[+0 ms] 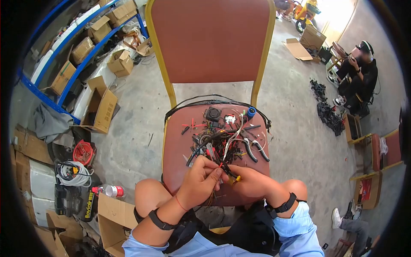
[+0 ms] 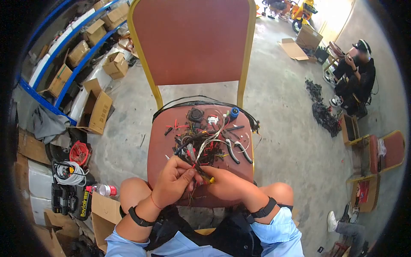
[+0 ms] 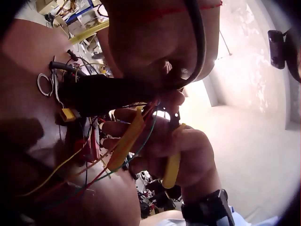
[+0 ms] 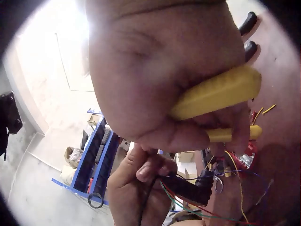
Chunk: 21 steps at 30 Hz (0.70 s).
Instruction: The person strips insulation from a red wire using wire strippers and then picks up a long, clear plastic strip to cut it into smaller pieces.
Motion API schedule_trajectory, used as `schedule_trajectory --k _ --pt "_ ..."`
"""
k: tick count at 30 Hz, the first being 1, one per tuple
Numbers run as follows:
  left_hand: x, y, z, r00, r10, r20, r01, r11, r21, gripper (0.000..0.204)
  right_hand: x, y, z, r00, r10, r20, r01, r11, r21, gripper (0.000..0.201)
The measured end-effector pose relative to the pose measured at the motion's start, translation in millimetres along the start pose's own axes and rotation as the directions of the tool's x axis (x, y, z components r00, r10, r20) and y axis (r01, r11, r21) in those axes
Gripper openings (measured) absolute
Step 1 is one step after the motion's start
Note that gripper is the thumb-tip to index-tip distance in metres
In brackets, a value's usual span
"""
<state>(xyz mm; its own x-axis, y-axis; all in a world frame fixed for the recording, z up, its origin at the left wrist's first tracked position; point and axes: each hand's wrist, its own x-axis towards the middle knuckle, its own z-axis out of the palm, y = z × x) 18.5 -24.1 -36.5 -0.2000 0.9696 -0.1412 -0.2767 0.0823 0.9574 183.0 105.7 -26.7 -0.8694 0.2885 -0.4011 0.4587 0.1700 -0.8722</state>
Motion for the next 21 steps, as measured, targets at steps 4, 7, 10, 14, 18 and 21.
schedule_trajectory --k 4,7,10,14,18,21 --pt "0.2 1.0 -0.9 1.0 -0.023 -0.016 0.023 0.999 0.03 0.018 -1.2 -1.1 1.2 0.997 -0.068 -0.046 0.066 0.997 -0.038 0.053" --pt "1.3 1.7 -2.6 0.997 -0.072 -0.022 0.073 0.996 0.047 0.019 -0.2 1.7 3.5 0.99 -0.104 -0.091 0.095 0.99 -0.1 0.048" --pt "2.8 2.3 -5.1 0.992 -0.127 -0.022 0.127 0.992 0.021 0.02 3.3 5.1 2.6 0.99 -0.122 -0.07 0.105 0.971 -0.213 0.041" --pt "3.6 -0.3 -6.6 0.993 -0.114 -0.024 0.114 0.993 0.0 0.02 2.0 3.0 4.3 0.985 -0.114 -0.127 0.084 0.972 -0.218 0.035" --pt "5.3 5.1 -6.2 0.992 -0.102 -0.075 0.099 0.994 -0.046 0.018 3.1 -0.3 7.2 0.976 -0.112 -0.188 0.081 0.983 -0.165 0.029" --pt "6.2 4.6 -7.9 0.99 -0.066 -0.123 0.056 0.995 -0.084 0.019 4.7 -2.1 11.3 0.959 -0.122 -0.254 0.097 0.99 -0.105 0.026"
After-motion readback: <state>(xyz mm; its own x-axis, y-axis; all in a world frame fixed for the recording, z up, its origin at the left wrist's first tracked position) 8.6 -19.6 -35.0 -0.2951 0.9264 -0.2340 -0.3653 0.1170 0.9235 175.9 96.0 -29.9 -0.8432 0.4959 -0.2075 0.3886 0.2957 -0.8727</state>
